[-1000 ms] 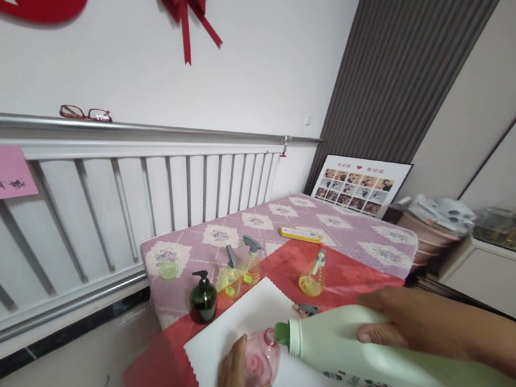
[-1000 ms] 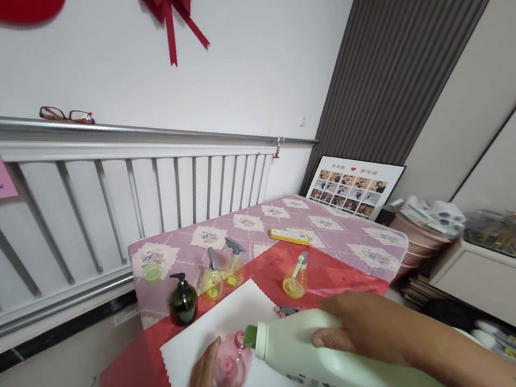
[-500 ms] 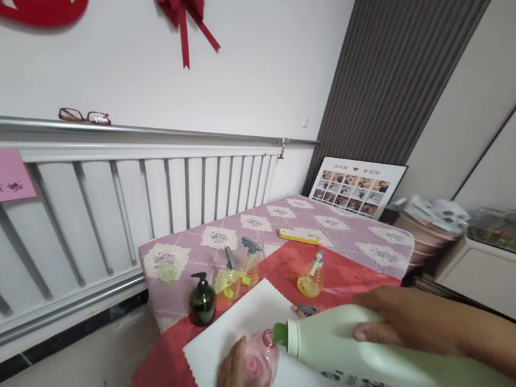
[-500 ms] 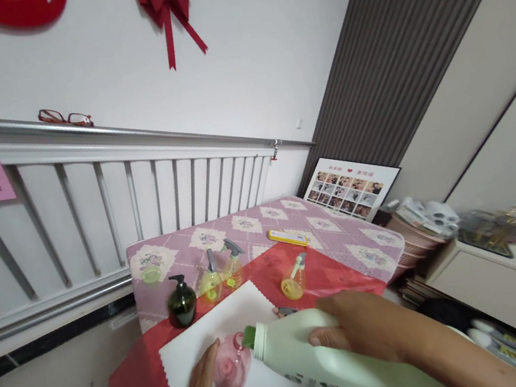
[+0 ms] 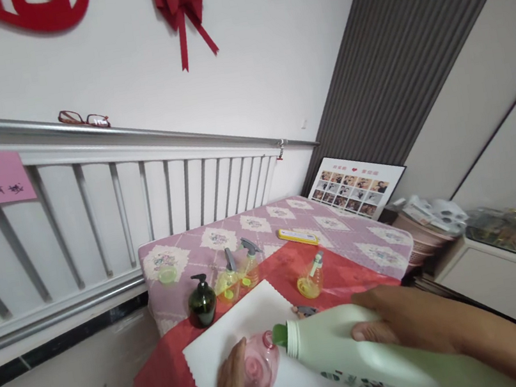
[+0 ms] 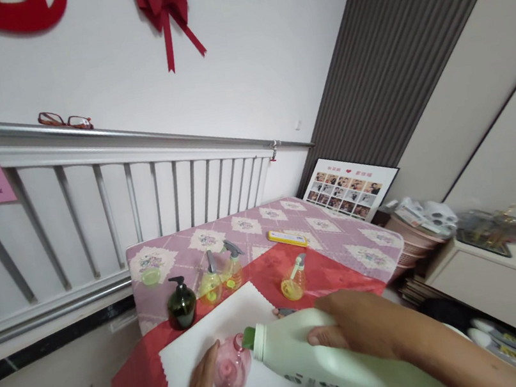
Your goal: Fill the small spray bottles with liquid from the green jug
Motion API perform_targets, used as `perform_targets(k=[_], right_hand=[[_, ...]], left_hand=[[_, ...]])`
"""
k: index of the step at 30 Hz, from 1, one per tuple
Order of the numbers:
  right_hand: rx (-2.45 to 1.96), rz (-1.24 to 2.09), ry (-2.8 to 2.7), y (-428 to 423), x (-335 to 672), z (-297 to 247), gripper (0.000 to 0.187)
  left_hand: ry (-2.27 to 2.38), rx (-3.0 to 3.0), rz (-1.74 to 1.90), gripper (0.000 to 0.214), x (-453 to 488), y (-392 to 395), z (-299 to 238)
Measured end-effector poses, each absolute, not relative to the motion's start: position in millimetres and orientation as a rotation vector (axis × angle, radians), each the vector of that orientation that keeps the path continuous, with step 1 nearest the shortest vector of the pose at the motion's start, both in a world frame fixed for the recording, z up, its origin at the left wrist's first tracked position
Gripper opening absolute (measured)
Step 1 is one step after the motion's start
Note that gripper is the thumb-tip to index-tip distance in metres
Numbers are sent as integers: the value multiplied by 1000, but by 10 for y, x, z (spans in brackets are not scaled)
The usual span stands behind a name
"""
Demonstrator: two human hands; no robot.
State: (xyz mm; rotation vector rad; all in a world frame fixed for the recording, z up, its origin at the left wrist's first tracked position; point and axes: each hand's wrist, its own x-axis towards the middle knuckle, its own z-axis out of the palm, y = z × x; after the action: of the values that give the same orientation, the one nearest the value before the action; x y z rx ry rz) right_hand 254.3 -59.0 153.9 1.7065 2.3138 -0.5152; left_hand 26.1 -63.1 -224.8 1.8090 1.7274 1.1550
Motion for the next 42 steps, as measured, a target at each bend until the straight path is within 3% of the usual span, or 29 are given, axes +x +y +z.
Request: perform_targets(k=[42], right_hand=[[1679,-451,2313,-573,2586,1496,41]], left_hand=[[1686,1804,1165,78,242,-650,-2210]])
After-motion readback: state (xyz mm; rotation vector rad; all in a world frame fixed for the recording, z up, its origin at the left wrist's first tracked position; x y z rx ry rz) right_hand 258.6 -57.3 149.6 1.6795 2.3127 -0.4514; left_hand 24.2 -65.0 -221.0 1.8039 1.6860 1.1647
